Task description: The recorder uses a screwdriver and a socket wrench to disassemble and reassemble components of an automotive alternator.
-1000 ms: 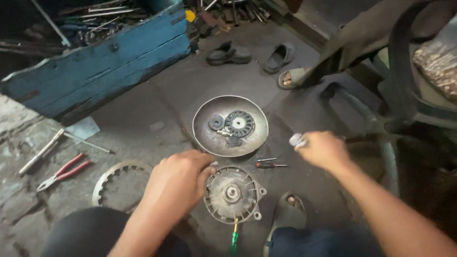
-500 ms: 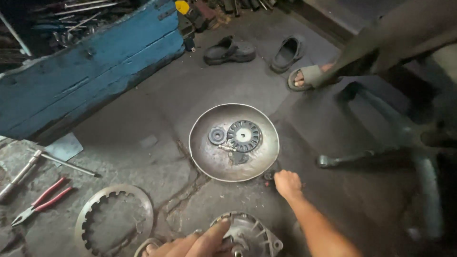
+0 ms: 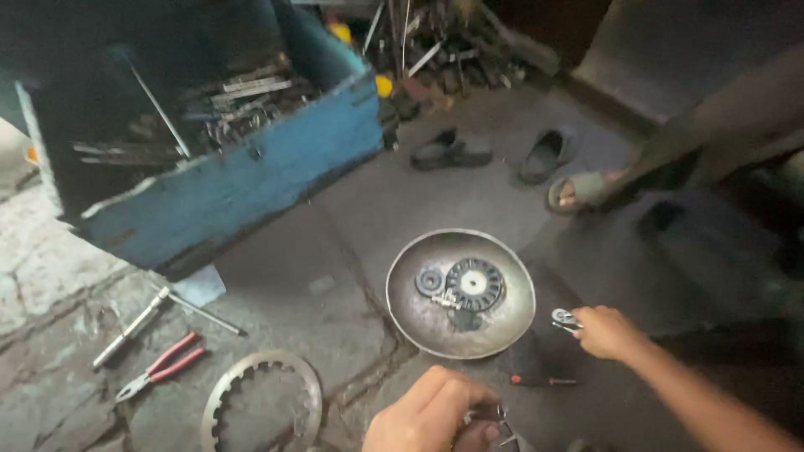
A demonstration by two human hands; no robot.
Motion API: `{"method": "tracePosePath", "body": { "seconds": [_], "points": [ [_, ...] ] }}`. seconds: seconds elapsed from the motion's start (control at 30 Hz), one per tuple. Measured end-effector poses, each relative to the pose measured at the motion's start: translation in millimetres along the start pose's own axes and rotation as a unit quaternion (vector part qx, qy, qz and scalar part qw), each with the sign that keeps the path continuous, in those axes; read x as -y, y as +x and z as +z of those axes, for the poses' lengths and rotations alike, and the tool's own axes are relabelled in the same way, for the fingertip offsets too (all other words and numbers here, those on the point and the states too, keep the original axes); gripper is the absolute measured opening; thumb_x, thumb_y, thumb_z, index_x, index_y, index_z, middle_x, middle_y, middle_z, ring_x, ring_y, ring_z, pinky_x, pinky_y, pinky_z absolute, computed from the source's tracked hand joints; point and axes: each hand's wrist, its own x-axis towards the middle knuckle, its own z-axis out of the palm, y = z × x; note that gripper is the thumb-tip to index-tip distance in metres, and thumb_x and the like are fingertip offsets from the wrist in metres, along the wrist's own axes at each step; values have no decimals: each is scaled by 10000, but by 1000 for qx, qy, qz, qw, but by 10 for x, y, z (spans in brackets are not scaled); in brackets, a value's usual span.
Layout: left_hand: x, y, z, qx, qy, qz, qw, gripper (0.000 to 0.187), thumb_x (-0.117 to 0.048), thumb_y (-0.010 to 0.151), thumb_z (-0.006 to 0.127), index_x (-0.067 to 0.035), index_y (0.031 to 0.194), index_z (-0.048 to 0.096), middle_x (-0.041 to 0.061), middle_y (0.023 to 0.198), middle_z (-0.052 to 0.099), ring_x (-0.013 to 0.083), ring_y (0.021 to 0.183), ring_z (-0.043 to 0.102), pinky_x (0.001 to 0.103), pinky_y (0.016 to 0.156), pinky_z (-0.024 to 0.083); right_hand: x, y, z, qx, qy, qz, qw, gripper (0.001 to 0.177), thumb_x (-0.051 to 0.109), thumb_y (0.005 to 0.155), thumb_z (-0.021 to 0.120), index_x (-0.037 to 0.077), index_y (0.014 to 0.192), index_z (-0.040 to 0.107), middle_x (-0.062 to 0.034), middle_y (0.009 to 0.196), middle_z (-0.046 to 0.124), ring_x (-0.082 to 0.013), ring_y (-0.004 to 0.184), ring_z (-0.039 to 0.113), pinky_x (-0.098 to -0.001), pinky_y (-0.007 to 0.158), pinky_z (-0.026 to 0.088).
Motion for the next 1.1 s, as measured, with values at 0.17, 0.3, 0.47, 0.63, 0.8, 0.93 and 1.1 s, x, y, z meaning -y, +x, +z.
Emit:
{"method": "tracePosePath", "body": {
  "seconds": [0.17, 0.3, 0.47, 0.63, 0.8, 0.93, 1.1],
  "points": [
    [-277, 127, -109, 3, -82, -70, 994, 252, -96, 785, 801, -84, 1032, 757, 74, 902, 760, 184, 710, 778, 297, 637, 610, 354, -933, -1448, 16, 204, 33, 978, 227, 183, 898, 713, 55, 1084, 742, -133, 811, 737, -204, 696, 644, -339, 623, 465],
    [-450, 202, -150, -16, -134, -144, 980, 255, -105, 761, 819, -93, 1013, 786, 38, 853, 802, 109, 680, 772, 264, 611, 604, 1075, -2144, -2232, -105, 608, -6, 787, 268, 71, 848, 663, -14, 1102, 679, -109, 825, 727, -111, 506, 538, -280, 396, 361],
    [-661, 171, -181, -39, -141, -131, 981, 262, -90, 726, 867, -87, 978, 796, 38, 810, 778, 108, 560, 650, 265, 540, 530, 1298, -2832, -1904, -161, 705, -61, 688, 214, 50, 997, 650, -55, 1183, 658, -277, 729, 545, -144, 381, 425, -284, 359, 340],
    [-804, 81, -221, -62, -163, -23, 984, 200, -60, 743, 856, -67, 927, 780, 43, 835, 746, 119, 588, 661, 256, 528, 517, 1704, -3032, -1802, -123, 768, -41, 627, 146, 6, 852, 631, 28, 996, 617, -250, 1062, 793, -129, 291, 408, -300, 263, 318],
    [-761, 31, -201, -65, -138, 8, 988, 198, -59, 750, 860, -62, 930, 777, 42, 854, 754, 133, 639, 706, 257, 544, 538, 1715, -2876, -1458, -121, 796, -28, 592, 136, 40, 872, 644, 46, 1005, 617, -228, 1000, 794, -129, 284, 399, -299, 260, 304],
    [-769, 37, -75, -116, -100, -7, 988, 202, -55, 699, 883, -42, 872, 778, 61, 800, 754, 127, 605, 715, 258, 514, 540, 1594, -2715, -1137, -126, 766, -68, 626, 161, 42, 1004, 669, -36, 1144, 679, -184, 667, 547, -117, 328, 400, -286, 293, 315],
    [-792, 110, 48, -85, -265, -197, 940, 188, -20, 783, 806, 4, 967, 775, 72, 733, 798, 82, 642, 782, 237, 568, 618, 1608, -2615, -1224, -79, 842, -128, 517, 168, 84, 1018, 636, 1, 1164, 640, -59, 756, 691, -103, 362, 419, -292, 323, 349]
  ]
}}
